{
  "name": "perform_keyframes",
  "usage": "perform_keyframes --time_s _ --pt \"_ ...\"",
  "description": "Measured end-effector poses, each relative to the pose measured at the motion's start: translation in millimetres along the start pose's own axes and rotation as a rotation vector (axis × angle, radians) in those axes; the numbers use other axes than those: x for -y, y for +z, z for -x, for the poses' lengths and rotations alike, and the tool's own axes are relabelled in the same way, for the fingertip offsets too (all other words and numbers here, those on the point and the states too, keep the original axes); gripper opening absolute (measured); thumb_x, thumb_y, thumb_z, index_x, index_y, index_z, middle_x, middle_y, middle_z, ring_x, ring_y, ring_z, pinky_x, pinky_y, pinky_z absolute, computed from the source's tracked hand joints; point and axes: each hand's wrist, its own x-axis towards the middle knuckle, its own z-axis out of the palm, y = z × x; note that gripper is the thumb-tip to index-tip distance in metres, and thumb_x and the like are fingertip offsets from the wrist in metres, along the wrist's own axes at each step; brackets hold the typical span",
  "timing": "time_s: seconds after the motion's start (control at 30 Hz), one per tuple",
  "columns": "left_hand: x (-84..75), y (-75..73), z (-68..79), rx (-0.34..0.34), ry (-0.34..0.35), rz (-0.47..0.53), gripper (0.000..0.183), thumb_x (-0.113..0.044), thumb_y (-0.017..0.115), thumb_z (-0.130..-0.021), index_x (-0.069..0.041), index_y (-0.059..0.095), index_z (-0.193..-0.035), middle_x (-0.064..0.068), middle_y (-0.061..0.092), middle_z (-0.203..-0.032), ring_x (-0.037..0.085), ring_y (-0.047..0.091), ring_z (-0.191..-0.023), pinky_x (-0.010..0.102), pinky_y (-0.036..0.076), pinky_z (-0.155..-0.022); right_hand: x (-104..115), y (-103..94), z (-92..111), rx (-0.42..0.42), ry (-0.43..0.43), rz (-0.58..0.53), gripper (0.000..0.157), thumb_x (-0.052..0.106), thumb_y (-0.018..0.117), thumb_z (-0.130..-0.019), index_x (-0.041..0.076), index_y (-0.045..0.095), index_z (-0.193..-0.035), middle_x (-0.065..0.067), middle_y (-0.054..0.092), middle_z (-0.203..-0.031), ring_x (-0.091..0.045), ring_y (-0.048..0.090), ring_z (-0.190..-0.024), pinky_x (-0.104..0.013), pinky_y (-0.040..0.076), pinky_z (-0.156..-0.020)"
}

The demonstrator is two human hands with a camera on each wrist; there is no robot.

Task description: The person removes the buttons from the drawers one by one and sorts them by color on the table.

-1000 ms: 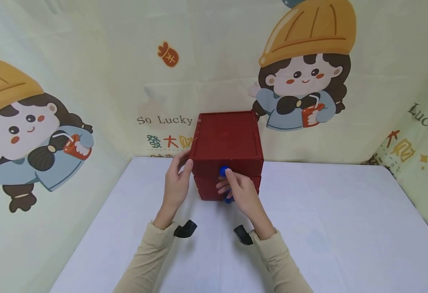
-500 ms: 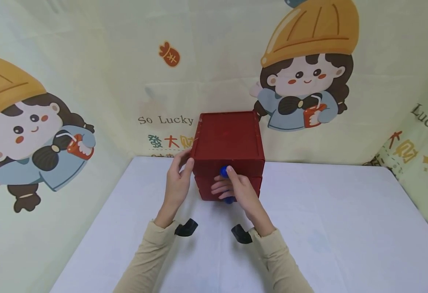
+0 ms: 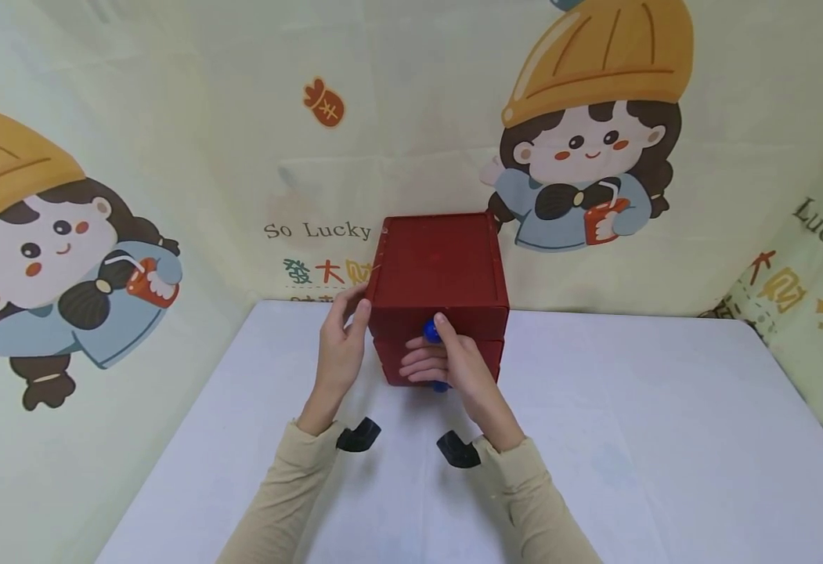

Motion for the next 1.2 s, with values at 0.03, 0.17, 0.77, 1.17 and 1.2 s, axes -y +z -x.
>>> perform_keyframes --time_s 0.03,0.17,0.77,1.17,1.2 --pt "0.0 0.0 -0.4 -0.003 -0.004 0.0 0.04 -0.027 0.051 -0.104 -0.009 0.052 -0.139 0.008 0.058 -0.136 0.022 0.055 -0.126 0.043 0.054 -0.097 0.6 0.3 -0.4 0.002 0.002 -0.002 0.075 0.058 0.035 -0.103 -0.01 0.06 -0.121 -0.014 0.074 -0.099 -0.025 0.074 -0.087 -0.035 0.059 -0.082" --pt "-4.3 0.1 -1.9 -0.005 -0.021 0.003 0.039 -0.021 0.051 -0.104 -0.005 0.051 -0.14 0.013 0.057 -0.137 0.026 0.054 -0.127 0.046 0.053 -0.098 2.6 1.1 -1.3 0.007 0.007 -0.018 0.075 0.057 0.034 -0.103 -0.011 0.06 -0.121 -0.012 0.075 -0.097 -0.024 0.075 -0.086 -0.034 0.059 -0.082" --pt "1.3 -7.8 -2.8 0.003 -0.061 0.078 0.039 -0.027 0.061 -0.099 -0.01 0.059 -0.134 0.005 0.062 -0.13 0.018 0.058 -0.12 0.033 0.057 -0.09 -1.7 5.6 1.6 -0.033 0.02 -0.04 0.074 0.059 0.042 -0.1 -0.009 0.061 -0.122 -0.02 0.073 -0.109 -0.027 0.072 -0.1 -0.035 0.057 -0.088" --pt "3.1 -13.3 -6.9 -0.005 -0.129 0.137 0.038 -0.029 0.07 -0.093 -0.014 0.067 -0.128 0.004 0.068 -0.125 0.018 0.062 -0.117 0.04 0.056 -0.093 -3.2 9.1 0.3 -0.073 0.005 -0.091 0.072 0.057 0.045 -0.1 -0.01 0.059 -0.124 -0.019 0.072 -0.112 -0.027 0.072 -0.101 -0.034 0.056 -0.09" --pt "3.1 -13.5 -7.0 -0.007 -0.129 0.142 0.038 -0.03 0.071 -0.093 -0.016 0.067 -0.128 0.002 0.068 -0.125 0.017 0.062 -0.117 0.041 0.055 -0.093 -2.9 9.3 0.4 -0.074 0.006 -0.091 0.072 0.057 0.045 -0.1 -0.009 0.059 -0.124 -0.019 0.072 -0.113 -0.027 0.072 -0.101 -0.034 0.056 -0.09"
